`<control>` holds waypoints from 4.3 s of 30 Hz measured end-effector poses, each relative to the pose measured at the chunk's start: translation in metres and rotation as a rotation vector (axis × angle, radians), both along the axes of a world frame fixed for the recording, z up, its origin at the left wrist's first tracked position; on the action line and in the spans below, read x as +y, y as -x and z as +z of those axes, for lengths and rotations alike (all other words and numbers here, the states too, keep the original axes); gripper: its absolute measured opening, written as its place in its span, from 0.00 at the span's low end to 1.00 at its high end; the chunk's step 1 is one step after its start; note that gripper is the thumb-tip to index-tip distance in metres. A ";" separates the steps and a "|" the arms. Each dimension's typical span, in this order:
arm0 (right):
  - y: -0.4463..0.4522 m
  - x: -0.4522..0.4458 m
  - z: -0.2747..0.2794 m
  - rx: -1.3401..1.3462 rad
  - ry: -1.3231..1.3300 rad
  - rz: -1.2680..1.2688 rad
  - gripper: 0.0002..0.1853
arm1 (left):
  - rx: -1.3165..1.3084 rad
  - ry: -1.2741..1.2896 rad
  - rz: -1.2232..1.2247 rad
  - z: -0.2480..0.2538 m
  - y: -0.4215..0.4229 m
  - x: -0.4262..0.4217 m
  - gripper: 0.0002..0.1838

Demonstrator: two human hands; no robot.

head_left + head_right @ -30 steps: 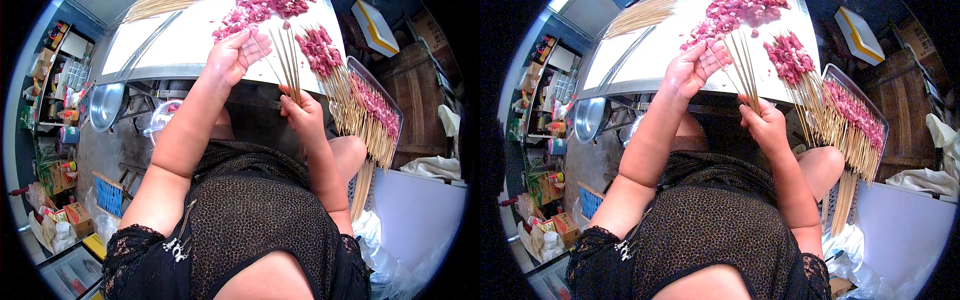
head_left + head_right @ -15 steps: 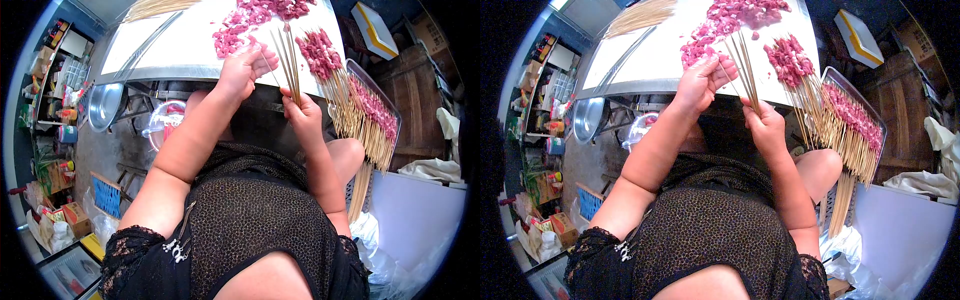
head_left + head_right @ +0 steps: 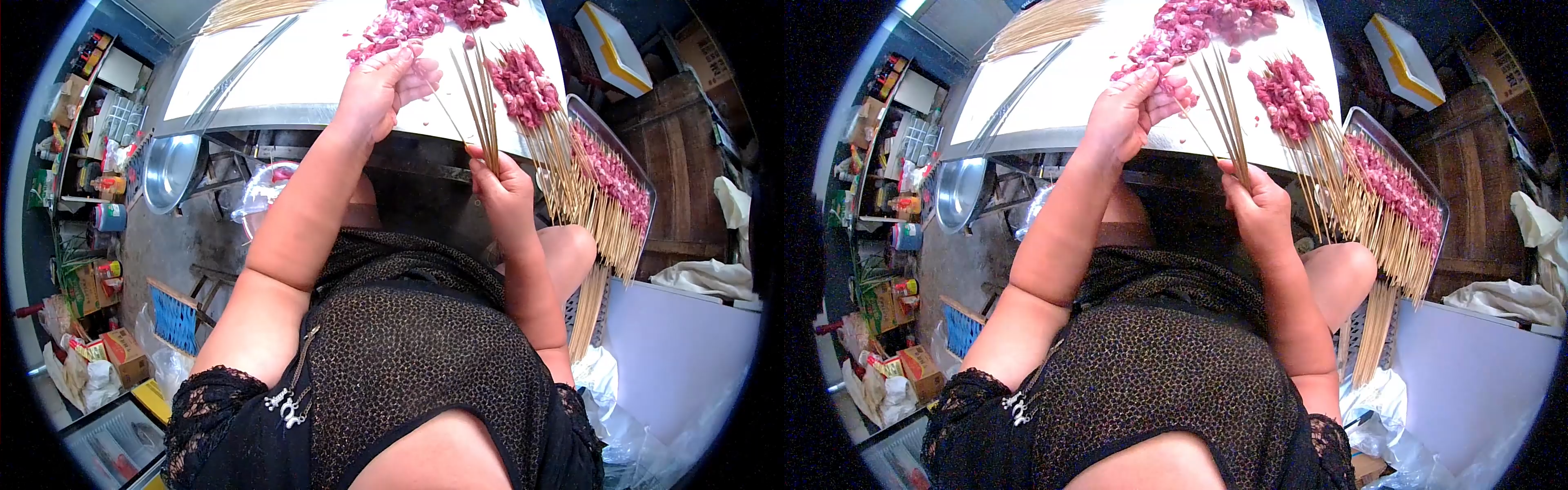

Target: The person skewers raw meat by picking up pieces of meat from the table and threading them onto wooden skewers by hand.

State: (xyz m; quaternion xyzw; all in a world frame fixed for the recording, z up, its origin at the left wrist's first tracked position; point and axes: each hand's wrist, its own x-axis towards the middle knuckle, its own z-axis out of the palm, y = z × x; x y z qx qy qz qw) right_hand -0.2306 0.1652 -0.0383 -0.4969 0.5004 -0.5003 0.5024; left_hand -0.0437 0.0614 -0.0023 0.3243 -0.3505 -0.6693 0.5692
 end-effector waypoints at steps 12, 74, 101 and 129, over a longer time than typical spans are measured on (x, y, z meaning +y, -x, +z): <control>0.004 -0.004 0.002 0.009 -0.004 0.015 0.11 | 0.064 -0.069 -0.021 0.003 0.006 0.006 0.15; -0.015 -0.022 -0.011 -0.037 -0.092 0.028 0.11 | -0.054 0.013 -0.040 -0.004 -0.016 -0.028 0.13; -0.015 -0.025 -0.004 -0.236 -0.070 0.056 0.11 | 0.037 -0.099 -0.183 -0.006 0.008 0.000 0.12; 0.015 -0.005 0.003 -0.134 -0.090 -0.031 0.12 | -1.593 0.376 0.009 0.007 -0.046 -0.093 0.10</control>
